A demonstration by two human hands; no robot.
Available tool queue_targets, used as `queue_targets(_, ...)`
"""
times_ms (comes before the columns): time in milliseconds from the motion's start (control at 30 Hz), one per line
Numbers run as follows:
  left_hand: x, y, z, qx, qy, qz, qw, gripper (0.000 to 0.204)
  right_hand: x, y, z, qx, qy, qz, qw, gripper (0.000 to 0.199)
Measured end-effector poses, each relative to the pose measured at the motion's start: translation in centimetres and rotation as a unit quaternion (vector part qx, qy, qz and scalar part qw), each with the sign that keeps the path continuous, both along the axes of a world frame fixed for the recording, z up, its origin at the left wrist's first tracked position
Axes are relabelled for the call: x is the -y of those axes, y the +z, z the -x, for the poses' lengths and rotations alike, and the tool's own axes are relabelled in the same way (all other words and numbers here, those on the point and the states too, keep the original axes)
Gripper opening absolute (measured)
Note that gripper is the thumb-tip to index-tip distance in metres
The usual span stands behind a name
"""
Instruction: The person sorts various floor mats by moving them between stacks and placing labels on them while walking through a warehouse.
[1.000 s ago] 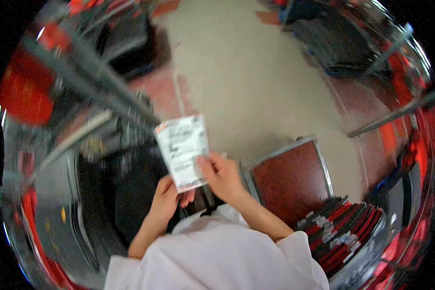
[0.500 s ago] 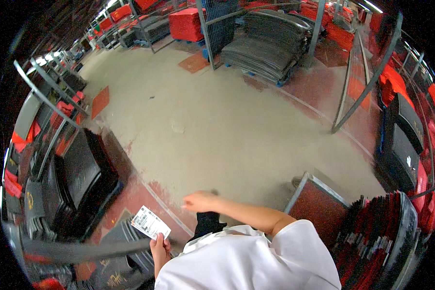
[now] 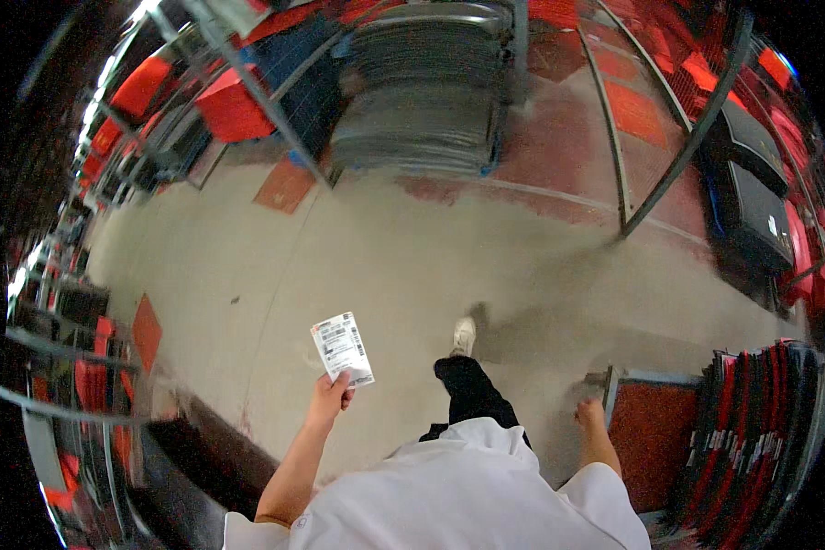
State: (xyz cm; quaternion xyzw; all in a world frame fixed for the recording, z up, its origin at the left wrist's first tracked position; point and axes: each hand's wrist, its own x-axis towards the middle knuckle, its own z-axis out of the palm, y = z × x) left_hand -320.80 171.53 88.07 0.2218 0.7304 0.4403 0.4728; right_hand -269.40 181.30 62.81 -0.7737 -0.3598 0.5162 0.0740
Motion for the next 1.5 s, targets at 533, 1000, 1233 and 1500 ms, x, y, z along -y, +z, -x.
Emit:
queue_targets(533, -42.4, -7.1, 7.9, 0.154, 0.003, 0.005, 0.988, 0.020, -49.1, 7.6, 29.5, -0.036, 0.311, -0.241, 0.919, 0.018)
queue_targets(1000, -73.3, -7.5, 15.8, 0.105, 0.050, -0.013, 0.993, 0.023, -88.4, 13.9, 36.9, -0.235, 0.056, -0.213, 0.947, 0.018)
queue_targets(1233, -75.9, -9.7, 12.5, 0.093, 0.254, 0.022, 0.963, 0.019, -114.8, 12.0, 36.8, -0.217, 0.023, -0.347, 0.912, 0.033)
queue_targets(1500, -83.4, -10.2, 8.3, 0.178, 0.378, 0.091, 0.904, 0.016, -121.4, 16.9, 44.1, -0.430, -0.125, -0.065, 0.892, 0.039)
